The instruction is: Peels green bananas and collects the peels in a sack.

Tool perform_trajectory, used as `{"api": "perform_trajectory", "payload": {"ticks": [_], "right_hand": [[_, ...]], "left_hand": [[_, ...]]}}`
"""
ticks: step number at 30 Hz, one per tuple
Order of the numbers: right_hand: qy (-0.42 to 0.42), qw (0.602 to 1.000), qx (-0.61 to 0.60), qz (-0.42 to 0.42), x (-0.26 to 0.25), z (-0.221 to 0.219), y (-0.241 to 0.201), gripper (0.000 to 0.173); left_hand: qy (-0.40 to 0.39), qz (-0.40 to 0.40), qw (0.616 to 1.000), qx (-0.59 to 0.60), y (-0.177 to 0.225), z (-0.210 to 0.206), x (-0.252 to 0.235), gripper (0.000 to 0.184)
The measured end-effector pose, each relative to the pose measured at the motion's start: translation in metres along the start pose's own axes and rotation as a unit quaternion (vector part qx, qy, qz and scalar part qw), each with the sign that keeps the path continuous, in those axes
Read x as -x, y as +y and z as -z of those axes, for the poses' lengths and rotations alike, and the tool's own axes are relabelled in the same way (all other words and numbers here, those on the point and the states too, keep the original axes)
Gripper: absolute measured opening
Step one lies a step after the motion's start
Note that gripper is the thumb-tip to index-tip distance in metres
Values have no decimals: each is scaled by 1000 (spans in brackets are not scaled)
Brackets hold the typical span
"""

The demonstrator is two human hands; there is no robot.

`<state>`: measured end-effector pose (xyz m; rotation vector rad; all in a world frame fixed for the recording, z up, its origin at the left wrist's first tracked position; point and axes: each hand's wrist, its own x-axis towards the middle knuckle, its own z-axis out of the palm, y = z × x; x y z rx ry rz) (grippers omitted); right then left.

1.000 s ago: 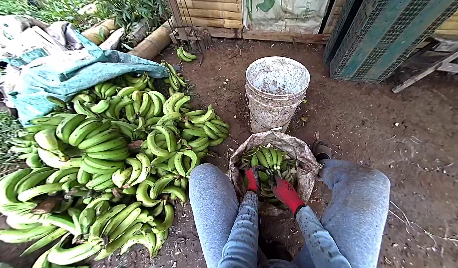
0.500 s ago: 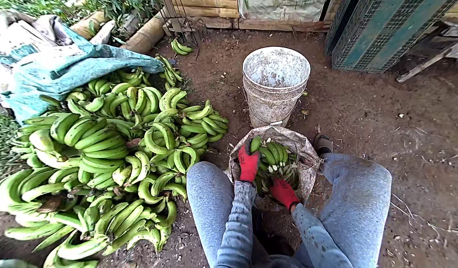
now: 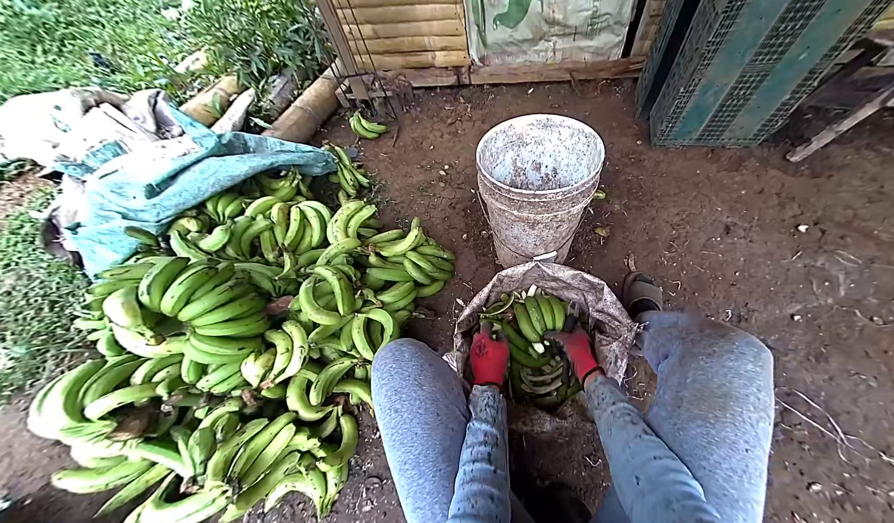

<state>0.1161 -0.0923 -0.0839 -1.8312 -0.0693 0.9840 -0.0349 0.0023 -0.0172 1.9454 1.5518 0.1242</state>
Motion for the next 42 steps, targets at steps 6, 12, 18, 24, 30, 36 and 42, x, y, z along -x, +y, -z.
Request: {"api": "perform_trajectory", "payload": {"ticks": [6,12,18,24,30,36,42], "right_hand": [[-80,939,294,161,32,17,-50,82],[-63,956,258,126,49,29,-43,82],[-112,900,414,77,78,40,-36,49],[-133,876,456,87,74,41,-41,46],[-124,850,509,53,75,40,-55,50],[-178,856,484,49,52,39,-31,45],[-175,832,527,20,57,35,-30,52]], "left_hand": [[-132,-210,947,-205,32,12,-13,109],[-244,-238,864,-369,37,-40,-19,66],[-260,-255,853,-373,47,-45,-36,61],[-274,-279,840,-377,43,-41,-44,57],[-279,-297,834,-373,36,-42,-50,58],[-305,-320,819,-366,28,-48,-53,54],[-313,-316,813,-375,32,-49,-53,54]]}}
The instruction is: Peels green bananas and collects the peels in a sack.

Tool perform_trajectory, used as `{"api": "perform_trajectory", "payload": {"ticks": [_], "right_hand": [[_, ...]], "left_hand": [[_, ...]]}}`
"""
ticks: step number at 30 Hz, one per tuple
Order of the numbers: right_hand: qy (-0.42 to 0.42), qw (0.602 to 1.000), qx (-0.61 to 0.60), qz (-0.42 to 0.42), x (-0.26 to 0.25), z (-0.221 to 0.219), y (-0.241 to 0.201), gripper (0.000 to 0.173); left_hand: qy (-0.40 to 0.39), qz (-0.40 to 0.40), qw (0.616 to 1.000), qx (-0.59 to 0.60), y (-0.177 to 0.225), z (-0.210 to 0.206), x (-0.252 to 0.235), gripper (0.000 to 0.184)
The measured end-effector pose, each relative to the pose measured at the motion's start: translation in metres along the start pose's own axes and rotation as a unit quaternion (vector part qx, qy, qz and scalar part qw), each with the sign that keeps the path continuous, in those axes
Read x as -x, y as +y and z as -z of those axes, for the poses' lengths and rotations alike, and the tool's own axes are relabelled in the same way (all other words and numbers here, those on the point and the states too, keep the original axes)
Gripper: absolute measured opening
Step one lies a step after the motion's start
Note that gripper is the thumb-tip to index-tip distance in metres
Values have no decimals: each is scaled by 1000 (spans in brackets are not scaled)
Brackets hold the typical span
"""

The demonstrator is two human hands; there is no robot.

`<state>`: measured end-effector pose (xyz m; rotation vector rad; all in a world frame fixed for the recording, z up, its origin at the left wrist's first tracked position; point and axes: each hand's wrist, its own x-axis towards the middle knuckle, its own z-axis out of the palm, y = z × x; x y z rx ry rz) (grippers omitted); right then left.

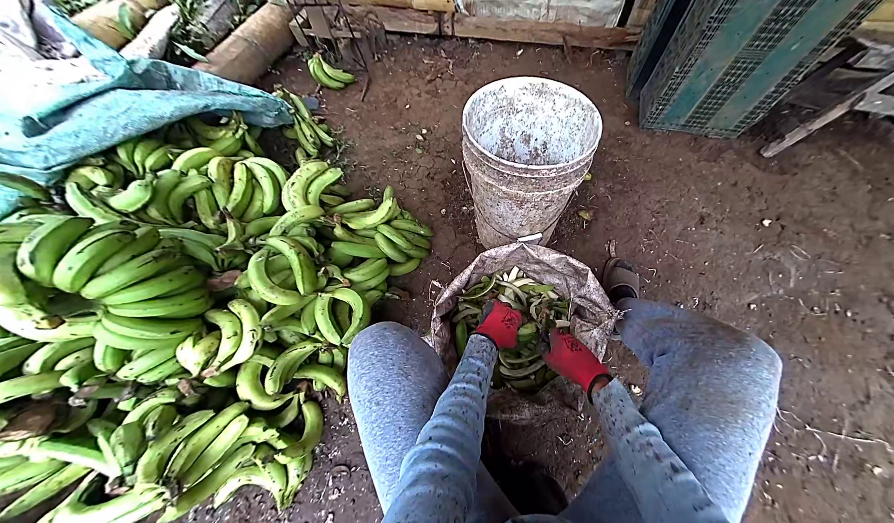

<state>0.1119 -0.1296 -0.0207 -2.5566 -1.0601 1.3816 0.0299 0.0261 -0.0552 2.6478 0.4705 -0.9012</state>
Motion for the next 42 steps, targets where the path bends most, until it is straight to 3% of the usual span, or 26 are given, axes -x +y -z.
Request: {"api": "perform_trajectory", "payload": {"ticks": [7,14,21,23,28,34,42], "right_hand": [[11,1000,20,-10,-12,-6,-3,56],[44,995,-88,1,11,-6,-5,49],[7,996,-92,11,10,-2,4,45],[1,997,-77,15,3,-4,5,44],[12,996,88,-24,-7,-13,-10,57],[35,995,85,-44,-17,-30,-9,51],[18,995,89,-49,-27,-9,0,52]], "left_hand": [[-3,21,1000,-12,1,-1,-6,53],[4,16,1000,-16,-2,2,2,55],[-2,-11,1000,-17,-3,-1,1,53],[-6,-15,1000,-19,0,-2,1,51],[-5,18,1000,-24,9,1,4,52],[-27,27,999,-26,6,6,-1,55],[-90,26,994,-50,8,16,2,66]]}}
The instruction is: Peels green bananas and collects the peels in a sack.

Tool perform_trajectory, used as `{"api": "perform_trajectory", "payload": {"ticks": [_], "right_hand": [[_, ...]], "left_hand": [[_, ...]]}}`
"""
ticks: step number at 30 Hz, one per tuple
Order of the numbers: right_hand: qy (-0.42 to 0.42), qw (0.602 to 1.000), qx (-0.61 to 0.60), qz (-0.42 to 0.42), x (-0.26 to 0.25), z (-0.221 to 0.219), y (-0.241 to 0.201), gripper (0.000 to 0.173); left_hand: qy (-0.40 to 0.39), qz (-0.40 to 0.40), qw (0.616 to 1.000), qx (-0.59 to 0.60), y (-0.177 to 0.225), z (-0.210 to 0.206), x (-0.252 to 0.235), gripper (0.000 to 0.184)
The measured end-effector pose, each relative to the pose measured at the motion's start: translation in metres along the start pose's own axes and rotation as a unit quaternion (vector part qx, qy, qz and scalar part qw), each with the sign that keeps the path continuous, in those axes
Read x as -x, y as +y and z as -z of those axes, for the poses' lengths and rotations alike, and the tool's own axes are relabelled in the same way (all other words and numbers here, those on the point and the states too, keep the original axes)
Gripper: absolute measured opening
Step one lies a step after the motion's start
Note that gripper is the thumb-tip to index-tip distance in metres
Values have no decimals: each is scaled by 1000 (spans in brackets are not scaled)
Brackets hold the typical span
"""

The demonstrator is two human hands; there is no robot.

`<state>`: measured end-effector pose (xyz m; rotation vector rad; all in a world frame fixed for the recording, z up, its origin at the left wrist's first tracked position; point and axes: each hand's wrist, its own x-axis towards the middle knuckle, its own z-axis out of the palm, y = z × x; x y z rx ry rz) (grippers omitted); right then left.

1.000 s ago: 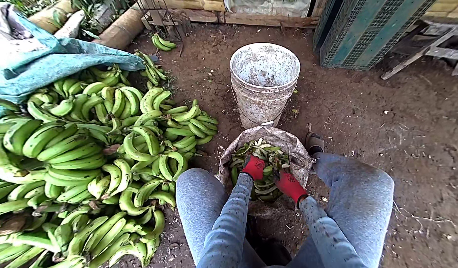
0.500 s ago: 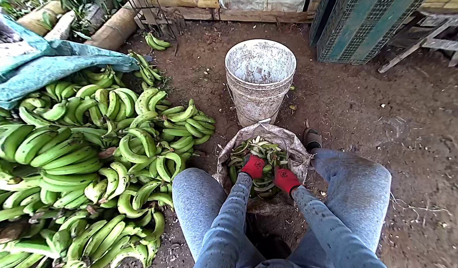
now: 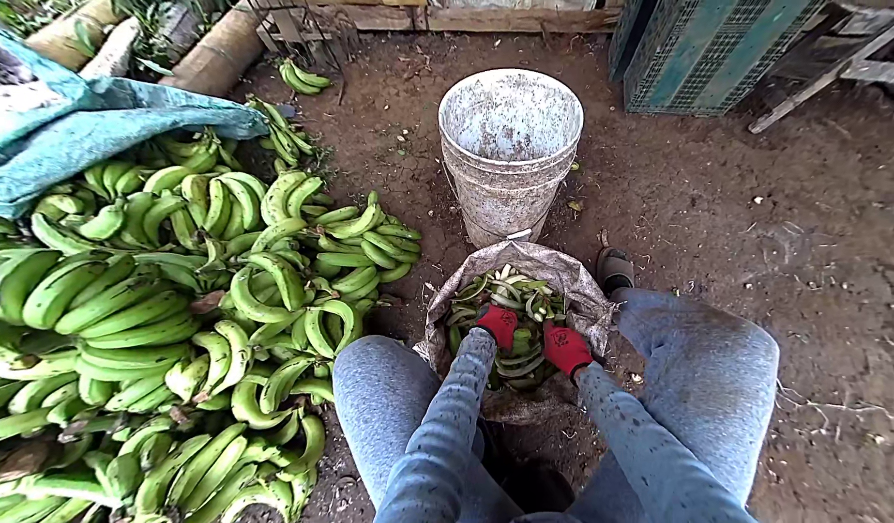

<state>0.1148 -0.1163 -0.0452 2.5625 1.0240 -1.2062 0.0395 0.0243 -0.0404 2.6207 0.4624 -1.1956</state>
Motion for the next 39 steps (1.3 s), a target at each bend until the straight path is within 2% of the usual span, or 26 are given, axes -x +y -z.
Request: {"api": "perform_trajectory", "payload": {"ticks": [2,8,12,15,18,22,27,33,35,37,39], "right_hand": [[0,1000,-2,-6,4,2,-1,51],[-6,1000,-1,-23,18,2,3,50],[-37,997,-48,-37,24,20,8,55],[-32,996,-67,-43,25,28,11,49],[-18,998,-26,-57,21,22,8,55],[-11,999,23,-43,15,20,9,56],[-57,993,99,-1,13,41,6,53],[-64,994,30,-82,-31,6,27,52],[-97,991,71,-65,-19,29,19,53],[-119,986,115,-29,2,60,9,49],[-99,989,106,-5,18,87,2,49]], "left_hand": [[5,9,1000,10,1,-2,2,70],[18,19,999,18,9,-3,-12,64],[-35,36,999,12,22,9,-2,62],[-64,-8,997,43,26,17,5,59],[-14,-42,993,109,29,1,1,54],[13,-24,996,89,47,-6,-6,50],[31,16,997,69,64,-13,-13,54],[22,25,996,78,55,-39,-7,50],[16,26,996,84,47,-45,-6,52],[22,-10,994,109,33,-41,-3,54],[82,-50,979,179,8,-15,11,50]]}}
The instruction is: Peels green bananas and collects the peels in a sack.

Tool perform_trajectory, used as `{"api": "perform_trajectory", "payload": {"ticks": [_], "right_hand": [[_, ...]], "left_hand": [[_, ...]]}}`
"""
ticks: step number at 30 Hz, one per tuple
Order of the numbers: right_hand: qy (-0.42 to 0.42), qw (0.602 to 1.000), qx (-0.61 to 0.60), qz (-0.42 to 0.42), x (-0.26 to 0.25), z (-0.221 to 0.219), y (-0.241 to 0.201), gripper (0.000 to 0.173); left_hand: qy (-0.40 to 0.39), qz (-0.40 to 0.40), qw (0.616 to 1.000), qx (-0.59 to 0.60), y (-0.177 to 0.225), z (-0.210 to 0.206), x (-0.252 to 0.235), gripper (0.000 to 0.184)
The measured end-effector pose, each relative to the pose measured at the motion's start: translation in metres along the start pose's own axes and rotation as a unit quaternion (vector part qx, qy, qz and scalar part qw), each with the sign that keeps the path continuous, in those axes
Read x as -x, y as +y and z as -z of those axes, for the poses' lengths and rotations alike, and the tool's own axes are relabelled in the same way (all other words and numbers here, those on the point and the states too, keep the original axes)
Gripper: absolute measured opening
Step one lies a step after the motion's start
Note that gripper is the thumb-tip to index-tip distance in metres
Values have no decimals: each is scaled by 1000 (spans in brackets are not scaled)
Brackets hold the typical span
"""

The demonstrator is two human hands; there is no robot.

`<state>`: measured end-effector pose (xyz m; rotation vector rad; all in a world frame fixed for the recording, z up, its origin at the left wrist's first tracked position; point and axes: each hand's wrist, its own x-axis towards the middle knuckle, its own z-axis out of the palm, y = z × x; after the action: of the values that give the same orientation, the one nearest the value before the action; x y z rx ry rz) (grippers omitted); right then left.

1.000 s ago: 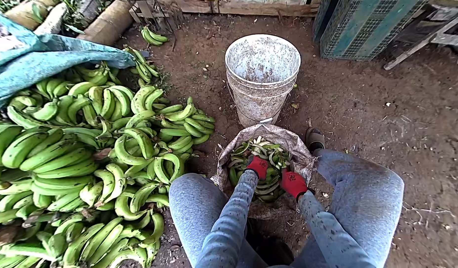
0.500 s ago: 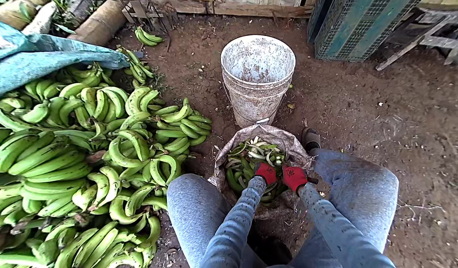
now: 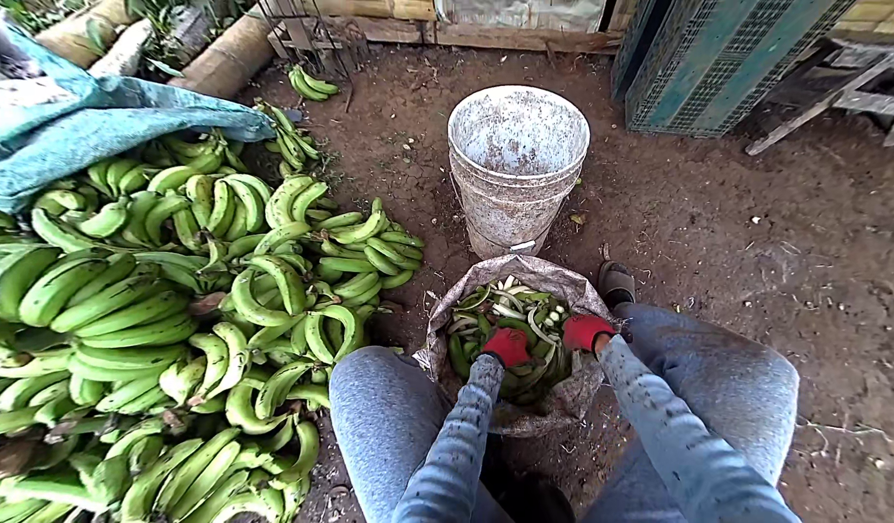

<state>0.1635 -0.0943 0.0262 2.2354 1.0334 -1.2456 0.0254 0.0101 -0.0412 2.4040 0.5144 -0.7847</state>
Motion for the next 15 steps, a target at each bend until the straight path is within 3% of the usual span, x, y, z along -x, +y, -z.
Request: {"api": "perform_trajectory", "payload": {"ticks": [3,5,7,10,12,15], "right_hand": [[67,994,-58,67,-9,-12,-9,56],[106,986,-67,113,-28,-36,-22,55],[116,982,-59,139,-47,-68,-31,59],[109,988,-34,105,-52,-93,-32,70],[91,992,-36,75,-42,-96,-29,70],[75,990,-106,51,-23,-75,-20,64]], "left_hand": [[57,50,993,86,-1,42,34,47],[-14,91,995,43,15,45,62,51],[-109,122,986,-15,38,16,90,53],[-233,144,956,-108,43,-68,98,48],[-228,143,956,-114,38,-85,92,48],[-114,110,987,-4,39,-16,104,48]]}}
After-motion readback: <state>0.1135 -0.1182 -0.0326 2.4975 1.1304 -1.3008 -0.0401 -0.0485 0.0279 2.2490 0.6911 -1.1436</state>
